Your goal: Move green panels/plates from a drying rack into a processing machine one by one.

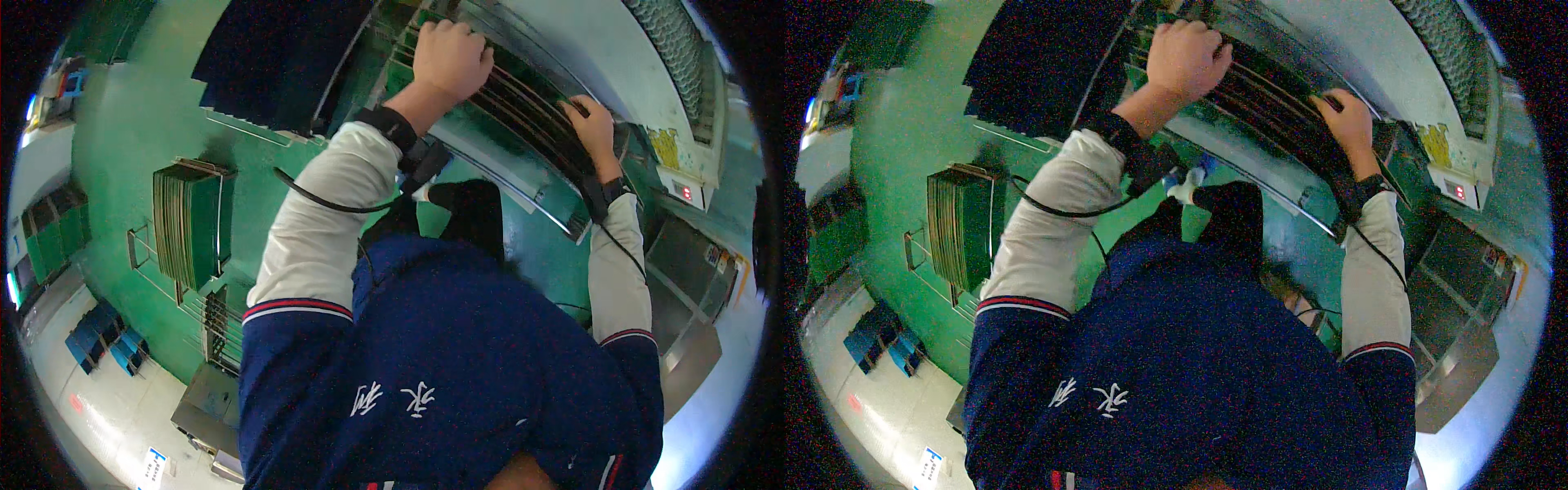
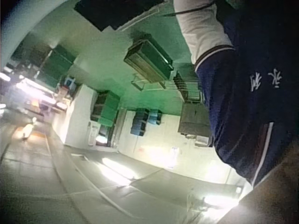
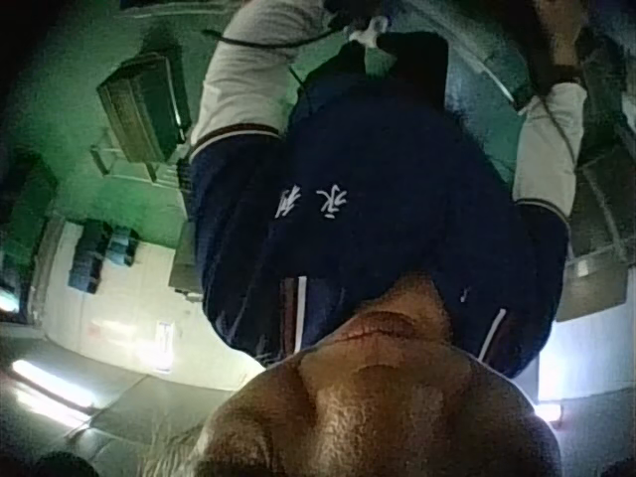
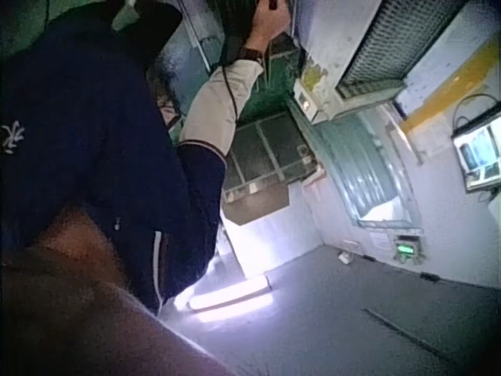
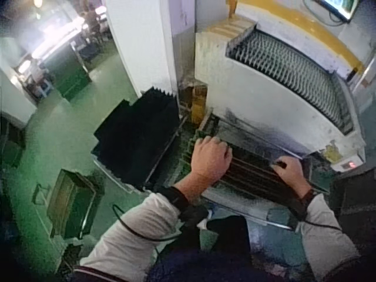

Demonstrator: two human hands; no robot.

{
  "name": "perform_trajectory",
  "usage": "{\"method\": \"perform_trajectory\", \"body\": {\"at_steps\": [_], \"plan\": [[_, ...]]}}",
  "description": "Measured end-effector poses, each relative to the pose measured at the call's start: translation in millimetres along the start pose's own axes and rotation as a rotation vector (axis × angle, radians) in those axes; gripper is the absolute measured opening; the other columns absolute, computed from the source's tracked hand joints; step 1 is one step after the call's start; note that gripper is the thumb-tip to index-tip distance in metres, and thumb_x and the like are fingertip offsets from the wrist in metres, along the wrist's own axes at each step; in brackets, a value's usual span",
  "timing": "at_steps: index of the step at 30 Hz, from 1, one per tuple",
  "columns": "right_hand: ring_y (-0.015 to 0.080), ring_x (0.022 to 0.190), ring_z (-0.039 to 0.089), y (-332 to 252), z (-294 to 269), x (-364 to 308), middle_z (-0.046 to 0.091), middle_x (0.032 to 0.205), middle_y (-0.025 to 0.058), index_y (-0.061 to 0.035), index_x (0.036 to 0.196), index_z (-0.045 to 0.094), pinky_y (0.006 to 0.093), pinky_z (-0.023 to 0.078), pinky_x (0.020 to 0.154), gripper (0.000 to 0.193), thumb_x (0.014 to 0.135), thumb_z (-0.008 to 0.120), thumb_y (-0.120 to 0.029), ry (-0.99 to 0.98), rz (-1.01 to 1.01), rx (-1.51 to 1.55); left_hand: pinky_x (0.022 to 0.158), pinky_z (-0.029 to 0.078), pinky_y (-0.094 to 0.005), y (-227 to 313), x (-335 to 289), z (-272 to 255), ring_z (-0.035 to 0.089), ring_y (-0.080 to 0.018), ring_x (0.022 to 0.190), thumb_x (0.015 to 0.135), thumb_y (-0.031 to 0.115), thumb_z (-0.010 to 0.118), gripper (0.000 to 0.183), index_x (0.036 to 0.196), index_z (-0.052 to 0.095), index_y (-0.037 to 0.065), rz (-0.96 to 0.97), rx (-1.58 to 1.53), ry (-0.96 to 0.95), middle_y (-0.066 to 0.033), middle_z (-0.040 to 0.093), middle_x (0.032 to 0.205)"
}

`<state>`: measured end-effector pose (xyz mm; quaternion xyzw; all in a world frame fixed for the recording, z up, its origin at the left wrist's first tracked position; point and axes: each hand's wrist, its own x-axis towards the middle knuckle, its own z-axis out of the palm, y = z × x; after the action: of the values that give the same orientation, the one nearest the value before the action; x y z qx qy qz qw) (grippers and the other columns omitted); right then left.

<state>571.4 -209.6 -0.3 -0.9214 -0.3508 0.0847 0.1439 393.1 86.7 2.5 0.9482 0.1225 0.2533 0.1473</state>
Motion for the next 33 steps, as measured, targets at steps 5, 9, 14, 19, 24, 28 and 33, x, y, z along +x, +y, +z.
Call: {"method": "perform_trajectory", "body": {"at_steps": [5, 9, 14, 19, 24, 28, 33], "plan": [[0.036, 0.088, 0.072, -6.9, -5.3, -1.9, 0.075, 0.097, 0.0194, -0.0027, 0.107, 0.075, 0.0402, 0.055, 0.079, 0.038, 0.092, 0.077, -0.037, 0.049, -0.051, 0.053, 0.079, 0.052, -0.0517, 7.5, 13.7, -11.3, 0.069, -0.0349, 0.084, 0.089, 0.039, 0.064, 0.034, 0.08, 0.079, 0.01, -0.088, 0.054, -0.237, -0.0137, 0.073, 0.085], [0.0387, 0.1, 0.071, 3.8, -3.4, 8.1, 0.074, 0.108, 0.0221, -0.0009, 0.111, 0.074, 0.0422, 0.054, 0.09, 0.036, 0.093, 0.075, -0.032, 0.063, -0.101, 0.033, 0.083, 0.052, -0.0507, 8.5, 19.5, -15.3, 0.069, -0.0358, 0.087, 0.09, 0.038, 0.064, 0.034, 0.082, 0.08, 0.009, -0.086, 0.05, -0.309, -0.0135, 0.072, 0.085], [0.0386, 0.093, 0.067, 26.7, 3.0, 13.2, 0.073, 0.101, 0.02, 0.0003, 0.106, 0.07, 0.0425, 0.052, 0.085, 0.034, 0.095, 0.072, -0.032, 0.024, -0.074, 0.09, 0.1, 0.041, -0.0473, 13.4, 15.0, -2.7, 0.061, -0.0321, 0.108, 0.091, 0.054, 0.065, 0.049, 0.088, 0.081, 0.008, -0.119, -0.021, -0.234, -0.0138, 0.07, 0.097], [0.0394, 0.095, 0.068, 31.5, 13.8, 14.1, 0.073, 0.103, 0.0211, 0.0008, 0.107, 0.071, 0.0434, 0.051, 0.086, 0.033, 0.096, 0.071, -0.031, 0.012, -0.056, 0.047, 0.099, 0.041, -0.0464, 11.1, 16.3, -6.2, 0.06, -0.0305, 0.107, 0.087, 0.061, 0.067, 0.056, 0.09, 0.081, 0.007, -0.114, -0.072, -0.247, -0.0122, 0.07, 0.097], [0.0411, 0.104, 0.068, 52.2, 23.7, 20.6, 0.073, 0.111, 0.0223, 0.0025, 0.112, 0.072, 0.0466, 0.052, 0.093, 0.033, 0.095, 0.074, -0.025, -0.032, -0.075, 0.061, 0.099, 0.041, -0.0452, 11.8, 14.1, -9.2, 0.059, -0.0295, 0.108, 0.089, 0.064, 0.064, 0.059, 0.092, 0.082, 0.007, -0.13, -0.05, -0.32, -0.0112, 0.072, 0.101], [0.0424, 0.11, 0.068, 53.5, 24.1, 25.5, 0.073, 0.117, 0.0235, 0.0031, 0.118, 0.072, 0.0459, 0.052, 0.098, 0.036, 0.094, 0.074, -0.024, -0.065, -0.009, -0.023, 0.099, 0.041, -0.0446, 12.8, 16.6, -9.7, 0.061, -0.0294, 0.106, 0.09, 0.063, 0.064, 0.058, 0.092, 0.082, 0.007, -0.143, -0.037, -0.321, -0.011, 0.072, 0.099], [0.0421, 0.111, 0.068, 53.2, 23.9, 25.3, 0.073, 0.119, 0.024, 0.0044, 0.119, 0.071, 0.0454, 0.051, 0.099, 0.039, 0.094, 0.075, -0.025, -0.06, 0.001, 0.017, 0.098, 0.042, -0.0446, 12.4, 16.6, -9.5, 0.062, -0.0299, 0.104, 0.091, 0.06, 0.064, 0.056, 0.09, 0.082, 0.007, -0.154, -0.065, -0.271, -0.0116, 0.072, 0.095]]}}
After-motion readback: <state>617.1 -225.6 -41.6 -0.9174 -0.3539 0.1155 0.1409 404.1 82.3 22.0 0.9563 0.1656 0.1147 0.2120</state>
